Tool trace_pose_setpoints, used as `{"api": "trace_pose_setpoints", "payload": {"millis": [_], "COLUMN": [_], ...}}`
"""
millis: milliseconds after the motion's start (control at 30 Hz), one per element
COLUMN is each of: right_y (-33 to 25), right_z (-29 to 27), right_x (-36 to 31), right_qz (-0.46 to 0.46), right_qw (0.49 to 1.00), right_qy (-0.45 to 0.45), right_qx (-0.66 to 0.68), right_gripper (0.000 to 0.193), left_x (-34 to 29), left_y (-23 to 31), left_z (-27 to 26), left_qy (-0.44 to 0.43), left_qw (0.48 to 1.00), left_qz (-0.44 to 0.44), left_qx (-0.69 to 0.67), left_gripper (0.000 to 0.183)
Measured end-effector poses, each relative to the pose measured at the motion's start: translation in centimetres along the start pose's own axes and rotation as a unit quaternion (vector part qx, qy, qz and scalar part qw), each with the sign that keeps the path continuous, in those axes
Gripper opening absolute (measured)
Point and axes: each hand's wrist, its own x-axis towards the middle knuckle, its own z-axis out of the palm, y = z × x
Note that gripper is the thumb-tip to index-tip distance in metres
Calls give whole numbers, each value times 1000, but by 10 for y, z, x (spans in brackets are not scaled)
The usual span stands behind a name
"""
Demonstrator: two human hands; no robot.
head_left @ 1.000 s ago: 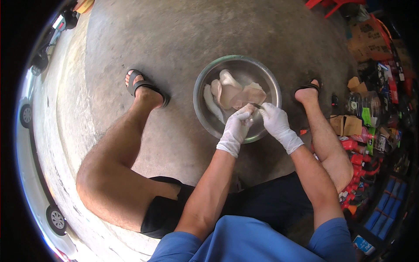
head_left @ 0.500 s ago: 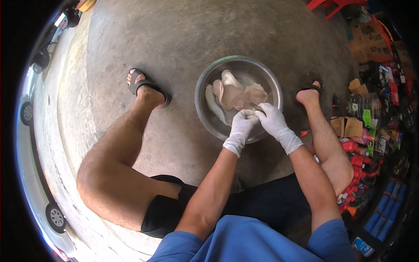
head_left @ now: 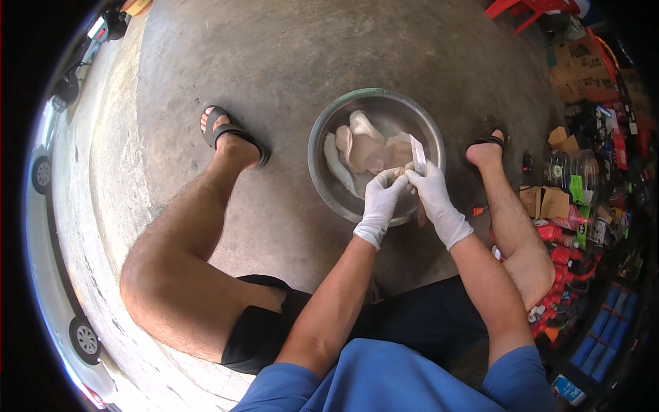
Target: The person cleans and cuts pieces of tripe by hand in a metal bowl.
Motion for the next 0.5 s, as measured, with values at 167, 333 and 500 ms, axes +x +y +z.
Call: {"api": "trace_pose_setpoints", "payload": {"millis": [167,333,500], "right_y": [1,-11,-20], "right_z": [5,-7,-9], "right_x": [-2,-4,-14], "right_qz": [8,-320,-300], "right_qw": [996,823,789], "right_qy": [-7,71,-48], "right_qx": [-85,-463,-534], "right_gripper": [11,19,15], "left_x": [6,11,6], "left_y": [-9,-11,-3], "left_z": [-6,-9,-11], "left_qy": [58,58,45], "left_qw": [998,998,998], "left_qz": [13,24,-24], "left_qx": [-26,-29,42], "left_gripper": [17,13,16]}}
